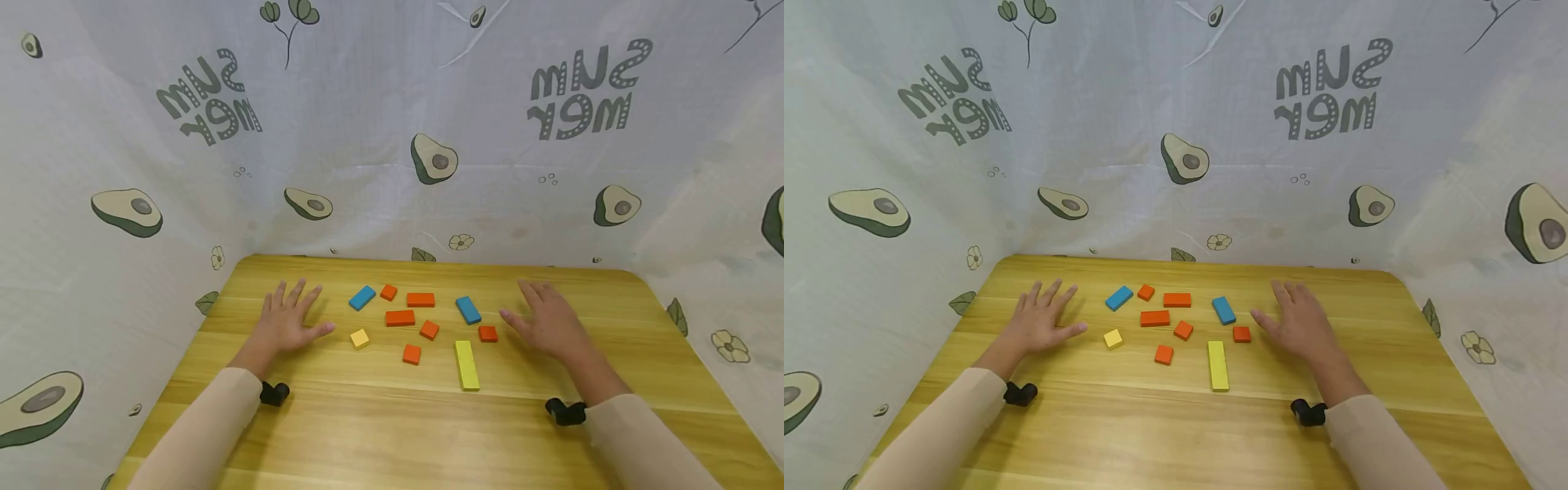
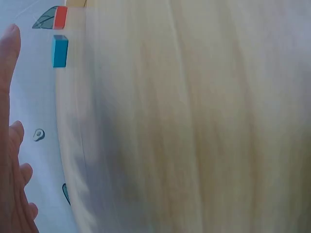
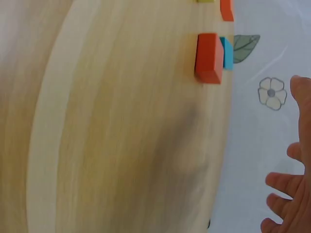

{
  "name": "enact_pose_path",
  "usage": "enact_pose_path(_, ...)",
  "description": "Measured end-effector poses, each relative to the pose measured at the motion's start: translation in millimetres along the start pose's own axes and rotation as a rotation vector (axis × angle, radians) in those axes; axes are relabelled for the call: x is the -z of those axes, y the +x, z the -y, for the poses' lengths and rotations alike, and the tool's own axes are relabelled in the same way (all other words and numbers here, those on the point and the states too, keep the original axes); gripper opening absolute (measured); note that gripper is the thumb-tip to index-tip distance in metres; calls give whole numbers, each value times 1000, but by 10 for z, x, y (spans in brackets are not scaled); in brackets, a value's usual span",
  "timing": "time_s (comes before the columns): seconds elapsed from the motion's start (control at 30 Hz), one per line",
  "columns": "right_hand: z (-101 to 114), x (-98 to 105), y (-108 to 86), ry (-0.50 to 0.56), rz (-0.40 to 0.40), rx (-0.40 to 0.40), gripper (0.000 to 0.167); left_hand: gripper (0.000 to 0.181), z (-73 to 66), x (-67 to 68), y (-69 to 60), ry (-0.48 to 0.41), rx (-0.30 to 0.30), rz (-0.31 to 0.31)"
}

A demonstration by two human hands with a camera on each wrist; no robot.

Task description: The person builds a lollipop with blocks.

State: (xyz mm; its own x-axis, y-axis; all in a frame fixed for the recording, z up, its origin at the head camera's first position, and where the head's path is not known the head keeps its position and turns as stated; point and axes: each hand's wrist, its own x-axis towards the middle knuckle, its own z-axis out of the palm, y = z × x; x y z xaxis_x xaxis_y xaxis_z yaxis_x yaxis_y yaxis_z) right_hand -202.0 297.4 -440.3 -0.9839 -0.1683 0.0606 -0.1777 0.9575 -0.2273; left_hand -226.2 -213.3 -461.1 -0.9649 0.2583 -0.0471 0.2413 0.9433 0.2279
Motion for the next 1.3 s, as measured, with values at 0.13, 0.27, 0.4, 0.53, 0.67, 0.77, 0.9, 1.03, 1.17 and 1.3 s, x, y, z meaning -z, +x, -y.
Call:
enact_pose_path(0.13, 104, -36, -25, 76, 33, -17, 93, 97, -71, -49, -24, -15, 0, 6)
enact_pose_path(0.27, 214, -92, -40, 110, 57, -29, 90, 98, -168, -110, -43, -35, -10, -4)
enact_pose_path(0.4, 315, -147, -47, 121, 81, -38, 85, 96, -267, -167, -47, -67, -43, -3)
enact_pose_path(0.53, 422, -159, -55, 170, 129, -22, 81, 89, -342, -196, -47, -118, -79, 20)
enact_pose_path(0.67, 510, -153, -93, 259, 229, -1, 80, 85, -377, -220, -54, -163, -113, 45)
enact_pose_path(0.77, 552, -162, -137, 312, 322, 5, 81, 80, -394, -241, -67, -191, -153, 59)
enact_pose_path(0.9, 578, -188, -177, 359, 393, 27, 81, 72, -418, -277, -84, -235, -201, 54)
enact_pose_path(1.03, 586, -213, -211, 393, 443, 40, 84, 60, -452, -319, -95, -279, -216, 31)
enact_pose_path(1.17, 595, -226, -243, 430, 504, 39, 92, 47, -472, -370, -98, -312, -216, 5)
enact_pose_path(1.3, 595, -225, -252, 445, 534, 59, 99, 37, -453, -443, -88, -350, -201, -28)
